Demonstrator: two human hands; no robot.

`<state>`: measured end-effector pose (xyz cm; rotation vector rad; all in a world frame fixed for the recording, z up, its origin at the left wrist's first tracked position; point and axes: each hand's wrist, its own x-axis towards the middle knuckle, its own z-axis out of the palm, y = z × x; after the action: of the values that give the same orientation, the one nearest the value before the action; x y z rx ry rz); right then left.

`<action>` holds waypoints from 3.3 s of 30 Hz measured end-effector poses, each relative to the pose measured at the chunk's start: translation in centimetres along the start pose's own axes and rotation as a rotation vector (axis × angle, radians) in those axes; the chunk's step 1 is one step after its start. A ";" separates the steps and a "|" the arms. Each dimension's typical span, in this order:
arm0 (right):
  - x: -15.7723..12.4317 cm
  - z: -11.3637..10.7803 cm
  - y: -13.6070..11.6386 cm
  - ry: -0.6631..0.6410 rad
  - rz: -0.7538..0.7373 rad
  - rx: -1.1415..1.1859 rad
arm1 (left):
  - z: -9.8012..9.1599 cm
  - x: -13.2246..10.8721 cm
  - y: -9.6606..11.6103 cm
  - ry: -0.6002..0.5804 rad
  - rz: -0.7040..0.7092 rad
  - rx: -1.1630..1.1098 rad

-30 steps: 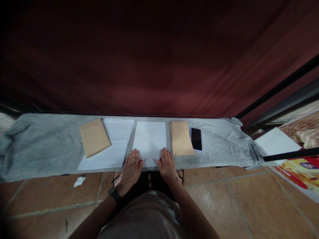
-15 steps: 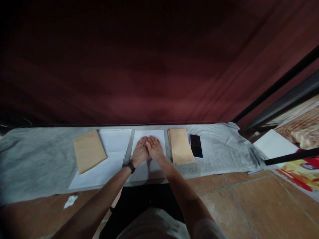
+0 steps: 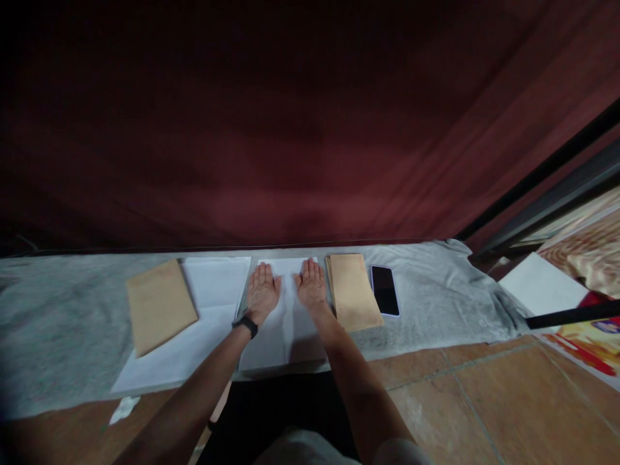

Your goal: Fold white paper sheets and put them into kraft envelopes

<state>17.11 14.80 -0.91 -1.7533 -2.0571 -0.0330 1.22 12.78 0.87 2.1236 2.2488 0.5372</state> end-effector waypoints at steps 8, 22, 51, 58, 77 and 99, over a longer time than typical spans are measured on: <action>1.8 -1.2 -1.6 -0.135 -0.057 0.026 | -0.6 1.3 0.8 -0.016 0.089 0.005; 1.6 -0.8 -0.2 -0.123 0.029 -0.051 | 0.2 2.1 -0.2 -0.038 0.039 -0.035; -18.5 -8.4 1.2 -0.051 -0.227 0.010 | -4.7 -18.6 -2.1 0.035 0.250 0.022; -20.3 -9.1 3.1 -0.072 -0.259 -0.015 | -5.1 -20.6 -3.6 0.042 0.293 0.064; -19.5 -9.9 2.6 -0.116 -0.219 0.142 | -8.3 -18.1 -4.1 -0.096 0.328 -0.089; -6.7 -26.5 0.9 0.267 0.006 0.974 | -14.2 -12.2 -2.8 0.050 -0.191 -1.137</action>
<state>26.80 0.97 20.63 -1.0594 -1.4631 0.5980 -3.79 -2.60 10.74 1.2815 1.4660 1.4011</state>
